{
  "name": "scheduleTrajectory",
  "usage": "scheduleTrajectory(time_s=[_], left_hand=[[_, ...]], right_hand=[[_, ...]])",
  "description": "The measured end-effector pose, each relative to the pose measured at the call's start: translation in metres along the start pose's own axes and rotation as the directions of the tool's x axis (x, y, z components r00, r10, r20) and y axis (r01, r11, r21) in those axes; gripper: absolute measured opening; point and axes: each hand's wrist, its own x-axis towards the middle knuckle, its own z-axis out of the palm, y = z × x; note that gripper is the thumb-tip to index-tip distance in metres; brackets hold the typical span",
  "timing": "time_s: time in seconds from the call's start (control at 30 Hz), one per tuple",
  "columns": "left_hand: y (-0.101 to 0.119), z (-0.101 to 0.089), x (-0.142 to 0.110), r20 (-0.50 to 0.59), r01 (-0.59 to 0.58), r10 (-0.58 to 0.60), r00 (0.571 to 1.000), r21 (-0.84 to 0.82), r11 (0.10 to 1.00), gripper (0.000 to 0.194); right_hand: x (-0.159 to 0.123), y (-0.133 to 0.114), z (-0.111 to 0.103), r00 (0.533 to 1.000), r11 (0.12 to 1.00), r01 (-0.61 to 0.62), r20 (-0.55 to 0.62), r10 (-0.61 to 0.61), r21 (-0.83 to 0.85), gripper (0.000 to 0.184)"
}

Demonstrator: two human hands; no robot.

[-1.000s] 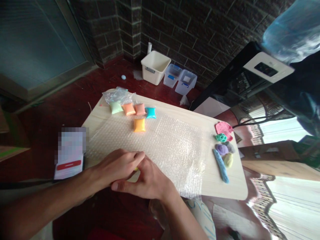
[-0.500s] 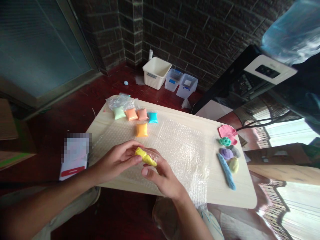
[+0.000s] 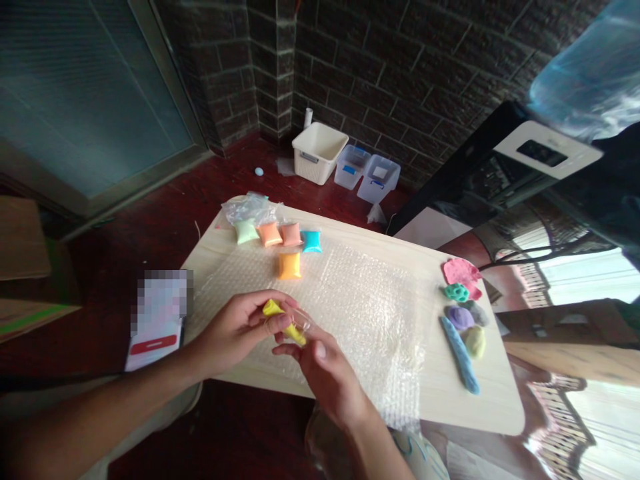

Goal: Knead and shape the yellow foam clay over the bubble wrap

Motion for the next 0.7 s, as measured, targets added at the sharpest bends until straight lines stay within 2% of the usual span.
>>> scheduleTrajectory(time_s=[0.1, 0.2, 0.27, 0.37, 0.47, 0.53, 0.6, 0.7], left_hand=[[-0.002, 0.0, 0.0, -0.006, -0.009, 0.009, 1.0, 0.04, 0.999, 0.033], [-0.006, -0.001, 0.001, -0.116, -0.001, 0.01, 0.993, 0.079, 0.997, 0.037], [-0.007, -0.002, 0.001, -0.188, 0.017, 0.001, 0.982, 0.095, 0.995, 0.041], [-0.007, -0.002, 0.0, -0.213, 0.044, -0.016, 0.977, 0.125, 0.991, 0.044], [-0.005, 0.0, -0.001, -0.184, 0.031, -0.001, 0.983, 0.162, 0.986, 0.046], [-0.004, 0.001, -0.001, -0.151, 0.011, 0.02, 0.988, 0.199, 0.98, 0.047], [-0.004, 0.002, -0.001, -0.116, 0.001, 0.024, 0.993, 0.218, 0.976, 0.048], [-0.005, 0.003, -0.001, -0.07, 0.002, 0.012, 0.997, 0.196, 0.981, 0.049]], right_hand=[[-0.003, -0.004, 0.004, 0.999, 0.987, 0.026, -0.023, -0.03, -0.16, 0.056], [-0.007, -0.014, 0.007, 0.995, 0.904, 0.055, -0.055, -0.086, -0.425, 0.052], [-0.01, -0.018, 0.009, 0.992, 0.85, 0.083, -0.037, -0.12, -0.52, 0.053], [-0.011, -0.016, 0.012, 0.99, 0.868, 0.099, -0.038, -0.134, -0.486, 0.054], [-0.01, -0.009, 0.014, 0.988, 0.92, 0.08, -0.091, -0.124, -0.384, 0.055], [-0.01, -0.007, 0.014, 0.986, 0.925, 0.066, -0.115, -0.117, -0.374, 0.054], [-0.01, -0.006, 0.012, 0.983, 0.901, 0.057, -0.135, -0.127, -0.429, 0.051], [-0.009, -0.01, 0.007, 0.973, 0.812, 0.093, -0.119, -0.196, -0.577, 0.046]])
